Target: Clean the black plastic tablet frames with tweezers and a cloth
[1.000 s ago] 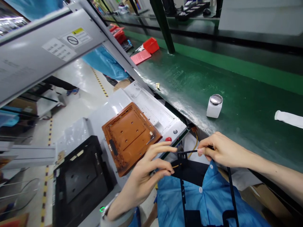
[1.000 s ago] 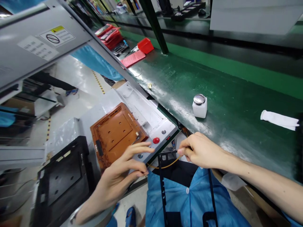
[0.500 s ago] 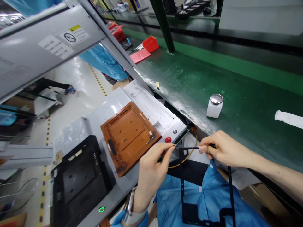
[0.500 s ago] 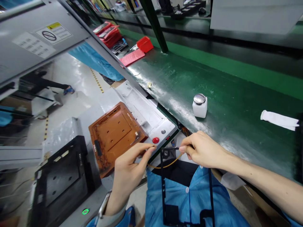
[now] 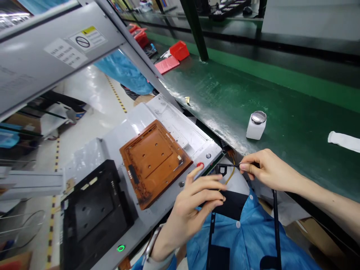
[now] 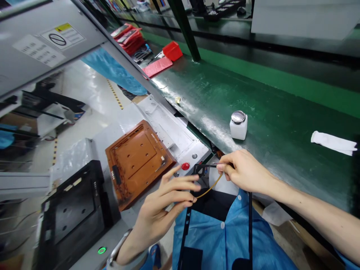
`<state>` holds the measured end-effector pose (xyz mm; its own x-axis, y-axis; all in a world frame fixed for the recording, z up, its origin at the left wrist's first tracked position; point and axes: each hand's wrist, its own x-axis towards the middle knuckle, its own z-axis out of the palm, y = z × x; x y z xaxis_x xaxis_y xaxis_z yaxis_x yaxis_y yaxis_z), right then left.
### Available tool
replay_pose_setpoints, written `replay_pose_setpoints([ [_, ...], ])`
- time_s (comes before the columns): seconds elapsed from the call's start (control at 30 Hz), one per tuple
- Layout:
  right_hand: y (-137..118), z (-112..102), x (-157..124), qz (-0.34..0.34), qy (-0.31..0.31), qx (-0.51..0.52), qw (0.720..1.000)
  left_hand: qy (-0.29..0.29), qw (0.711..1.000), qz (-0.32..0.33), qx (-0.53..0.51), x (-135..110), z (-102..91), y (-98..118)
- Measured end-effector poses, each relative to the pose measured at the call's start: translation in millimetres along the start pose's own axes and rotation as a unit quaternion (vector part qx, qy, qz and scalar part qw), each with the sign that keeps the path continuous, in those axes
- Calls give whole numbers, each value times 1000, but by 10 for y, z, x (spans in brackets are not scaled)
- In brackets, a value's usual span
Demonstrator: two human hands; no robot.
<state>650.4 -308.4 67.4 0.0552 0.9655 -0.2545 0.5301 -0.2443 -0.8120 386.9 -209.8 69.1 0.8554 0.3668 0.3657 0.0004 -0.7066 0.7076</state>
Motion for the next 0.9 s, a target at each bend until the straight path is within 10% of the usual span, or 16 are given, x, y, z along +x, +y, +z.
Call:
replay_pose_setpoints([
  [0.27, -19, -5, -29, -7, 8, -4, 1000, 148, 974, -172, 0, 49, 111, -61],
  [0.63, 42, -151, 6, -6, 98, -54, 994, -66, 993, -47, 90, -58, -84, 161],
  [0.9, -17, -173, -52, 6, 41, 40, 998, 95, 990, -65, 78, 84, -14, 56],
])
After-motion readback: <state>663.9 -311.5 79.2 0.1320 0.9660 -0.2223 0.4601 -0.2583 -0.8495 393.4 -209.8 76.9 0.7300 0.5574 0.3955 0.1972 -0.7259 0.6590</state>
